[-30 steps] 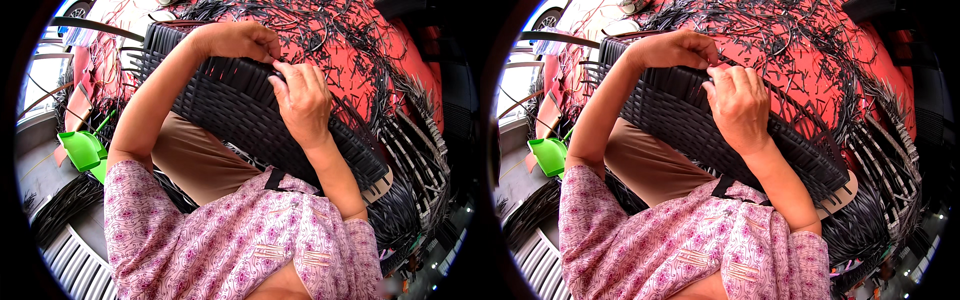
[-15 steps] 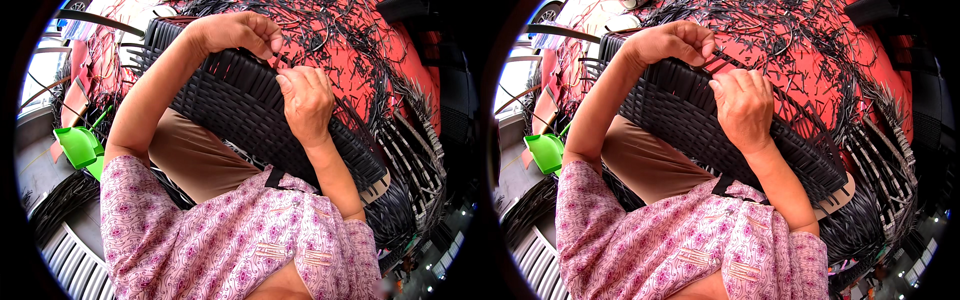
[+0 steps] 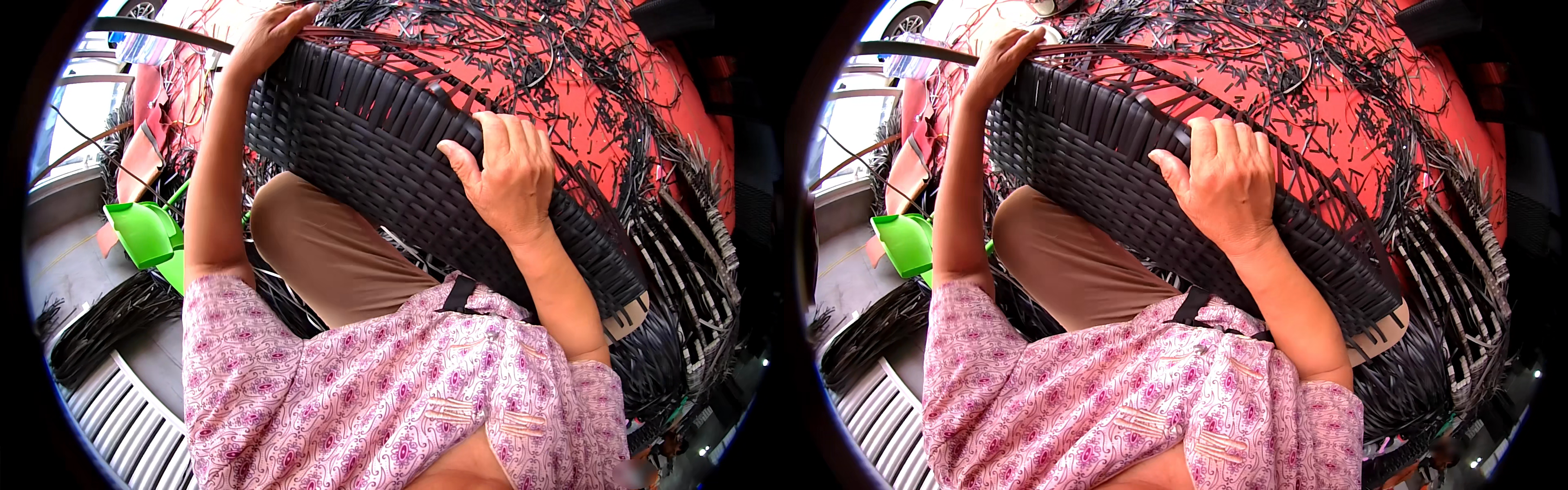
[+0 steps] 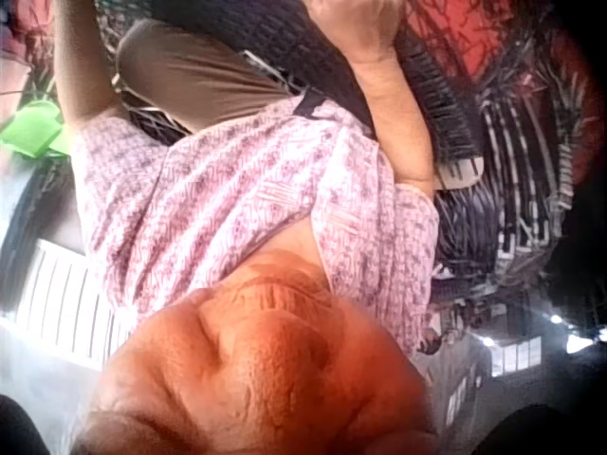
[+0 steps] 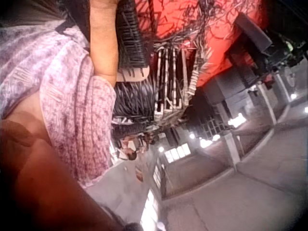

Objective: The person weaves a black plastic basket by hand, interlacing black plastic strips through a pre-formed frame. They adjust the basket's position and continue weaving the sides, working on the structure while sitting on the floor.

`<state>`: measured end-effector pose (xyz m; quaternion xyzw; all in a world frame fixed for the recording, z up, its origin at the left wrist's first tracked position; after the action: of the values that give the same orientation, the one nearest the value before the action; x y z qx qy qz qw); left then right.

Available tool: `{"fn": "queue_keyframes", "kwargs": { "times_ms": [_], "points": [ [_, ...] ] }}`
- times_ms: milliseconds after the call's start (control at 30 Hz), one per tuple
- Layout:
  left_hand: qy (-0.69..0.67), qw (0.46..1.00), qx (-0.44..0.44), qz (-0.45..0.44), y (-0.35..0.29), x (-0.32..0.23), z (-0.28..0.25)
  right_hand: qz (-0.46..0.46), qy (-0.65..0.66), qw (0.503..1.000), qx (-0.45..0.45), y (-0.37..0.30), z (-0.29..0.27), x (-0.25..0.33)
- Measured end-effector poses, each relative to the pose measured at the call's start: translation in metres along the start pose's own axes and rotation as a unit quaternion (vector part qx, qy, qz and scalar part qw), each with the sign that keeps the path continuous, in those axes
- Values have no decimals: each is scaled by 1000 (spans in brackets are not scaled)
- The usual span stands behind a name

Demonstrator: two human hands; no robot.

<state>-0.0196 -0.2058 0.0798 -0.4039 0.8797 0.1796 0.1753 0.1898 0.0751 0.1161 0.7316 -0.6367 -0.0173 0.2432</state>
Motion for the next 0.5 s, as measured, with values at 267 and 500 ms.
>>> {"fn": "queue_keyframes", "kwargs": {
  "times_ms": [267,500],
  "points": [
    [-194,971,-60,-122,23,-26,28,-32,36,999,-17,31,-24,-66],
    [-205,975,-62,-51,20,-169,78,-34,37,998,29,4,-79,-170]
  ]
}}
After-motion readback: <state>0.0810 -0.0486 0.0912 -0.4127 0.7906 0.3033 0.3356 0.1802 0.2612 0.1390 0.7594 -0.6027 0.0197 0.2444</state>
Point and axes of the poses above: each hand's wrist, its own y-axis towards the middle knuckle, its own z-axis out of the palm, x = y × z, the point moved 8 cm from there along y, towards the middle knuckle, and after that the axes turned 10 degrees about z, right-handed, at the moved point
